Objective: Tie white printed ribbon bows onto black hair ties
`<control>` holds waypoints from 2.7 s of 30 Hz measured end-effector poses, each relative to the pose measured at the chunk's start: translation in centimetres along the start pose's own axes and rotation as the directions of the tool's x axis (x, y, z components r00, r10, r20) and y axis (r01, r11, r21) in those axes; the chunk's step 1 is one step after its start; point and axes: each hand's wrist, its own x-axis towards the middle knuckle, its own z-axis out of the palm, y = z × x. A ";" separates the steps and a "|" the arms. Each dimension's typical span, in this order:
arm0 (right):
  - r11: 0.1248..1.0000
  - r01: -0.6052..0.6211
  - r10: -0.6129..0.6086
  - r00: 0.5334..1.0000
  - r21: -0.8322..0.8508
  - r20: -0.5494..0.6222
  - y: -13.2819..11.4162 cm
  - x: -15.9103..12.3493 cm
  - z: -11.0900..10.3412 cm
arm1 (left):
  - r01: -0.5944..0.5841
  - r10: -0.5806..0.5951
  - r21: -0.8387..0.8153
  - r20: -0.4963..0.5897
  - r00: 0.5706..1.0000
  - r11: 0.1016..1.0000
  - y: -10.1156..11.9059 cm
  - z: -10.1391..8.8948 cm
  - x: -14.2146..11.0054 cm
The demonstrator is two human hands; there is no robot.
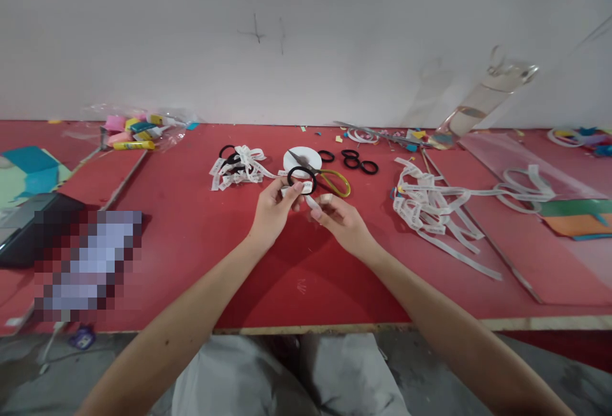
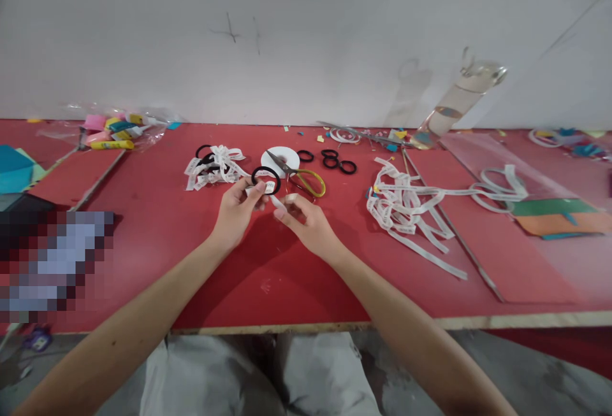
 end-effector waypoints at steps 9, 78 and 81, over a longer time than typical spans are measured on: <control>0.999 -0.047 0.047 0.999 0.019 -0.017 -0.4 -0.1 -0.1 | 0.059 -0.075 0.075 0.226 0.971 0.995 0.5 0.0 -0.4; 0.944 -0.013 0.114 0.951 0.329 -0.289 -0.2 0.1 0.1 | 0.054 -0.055 0.022 0.087 0.995 0.998 0.7 0.5 -0.6; 0.949 -0.051 0.142 0.950 0.311 -0.279 -0.1 0.2 0.1 | -0.015 0.004 0.164 0.064 0.998 0.986 0.8 0.2 -0.5</control>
